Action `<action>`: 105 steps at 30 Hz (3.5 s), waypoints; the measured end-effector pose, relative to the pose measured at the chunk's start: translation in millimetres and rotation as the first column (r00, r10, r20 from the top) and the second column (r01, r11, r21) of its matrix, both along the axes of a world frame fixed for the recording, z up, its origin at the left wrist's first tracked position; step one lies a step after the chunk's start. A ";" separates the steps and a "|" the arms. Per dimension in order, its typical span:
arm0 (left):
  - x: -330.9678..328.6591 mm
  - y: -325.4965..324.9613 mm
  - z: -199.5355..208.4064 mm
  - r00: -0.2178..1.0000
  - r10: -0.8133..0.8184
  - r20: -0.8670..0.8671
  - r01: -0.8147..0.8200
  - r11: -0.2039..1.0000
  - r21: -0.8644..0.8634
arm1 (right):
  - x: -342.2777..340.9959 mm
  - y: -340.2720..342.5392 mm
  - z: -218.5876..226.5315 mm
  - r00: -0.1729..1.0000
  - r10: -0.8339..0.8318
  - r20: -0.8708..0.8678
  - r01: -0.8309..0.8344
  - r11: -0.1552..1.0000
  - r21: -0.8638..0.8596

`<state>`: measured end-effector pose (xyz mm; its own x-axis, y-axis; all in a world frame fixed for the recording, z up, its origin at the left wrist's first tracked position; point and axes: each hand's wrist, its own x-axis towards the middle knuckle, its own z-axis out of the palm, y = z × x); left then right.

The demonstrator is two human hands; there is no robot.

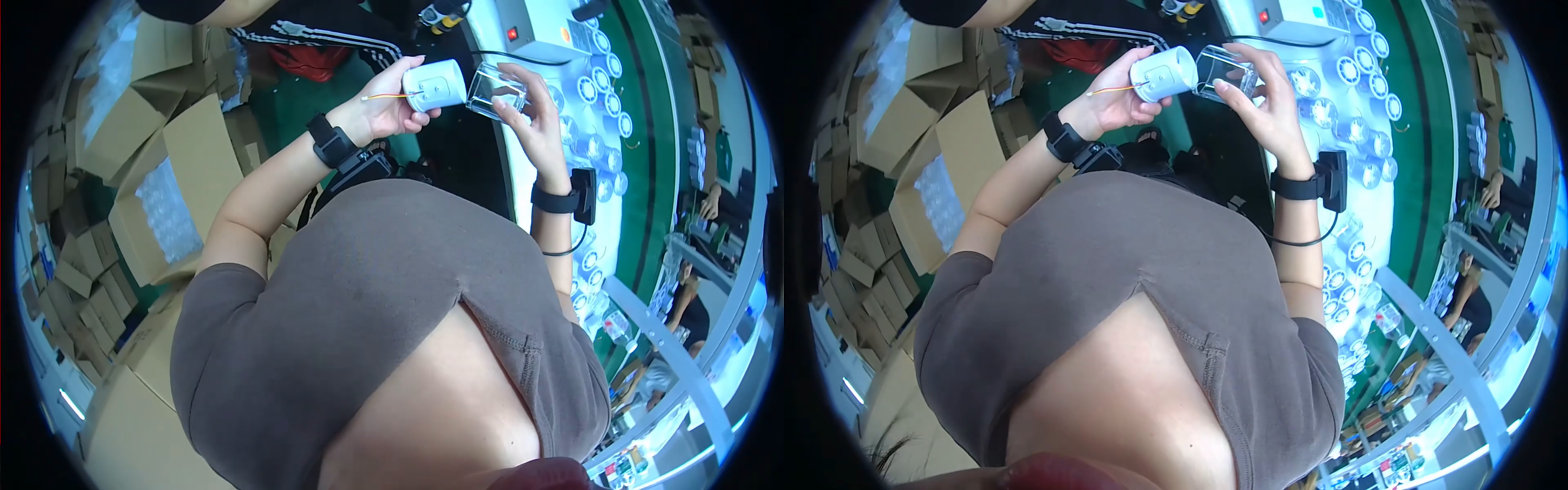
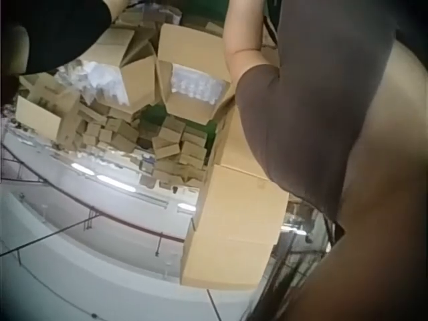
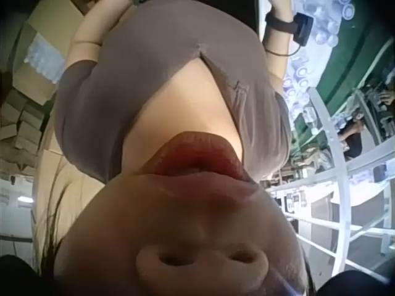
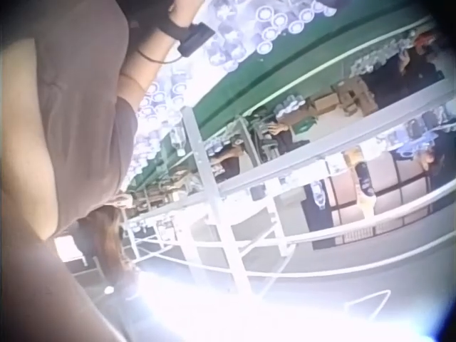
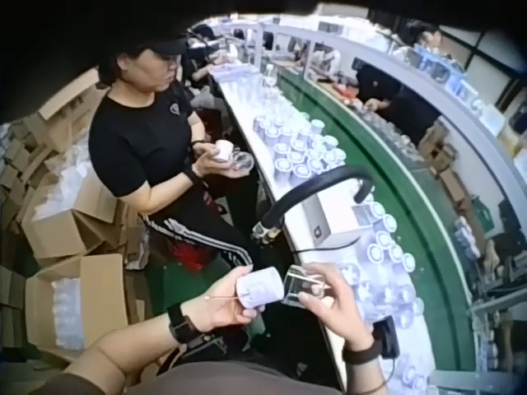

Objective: The person assembles a fan by inserting a motor into a housing, fitting a clear cover over it, and then wraps the assembly in a plastic bag.

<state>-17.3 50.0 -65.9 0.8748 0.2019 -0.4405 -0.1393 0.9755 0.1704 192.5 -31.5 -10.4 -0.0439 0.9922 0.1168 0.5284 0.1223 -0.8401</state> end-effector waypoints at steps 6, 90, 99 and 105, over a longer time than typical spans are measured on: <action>25.9 -15.4 22.9 0.973 -0.064 -0.223 0.099 0.984 0.151 | 7.0 -10.4 3.8 0.987 0.073 -0.143 -0.088 0.991 -0.100; 20.9 -49.0 56.5 0.963 0.260 0.070 -0.202 0.524 0.828 | 10.3 -40.3 29.8 0.898 0.088 -0.432 -0.155 0.980 -0.125; 24.5 -55.7 62.9 0.947 0.318 -0.038 -0.109 0.430 0.896 | 3.0 -40.4 29.2 0.814 0.039 -0.580 -0.173 0.969 -0.178; 30.3 -58.9 64.5 0.929 0.314 -0.196 0.009 0.508 0.861 | 0.2 -41.9 24.4 0.905 0.096 -0.414 -0.183 0.967 -0.177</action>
<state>13.0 -8.9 -1.4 0.6513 0.7309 -0.2039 -0.0570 0.3151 0.9473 192.7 -73.4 14.0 -0.1766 0.9828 -0.0530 0.1342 -0.0293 -0.9905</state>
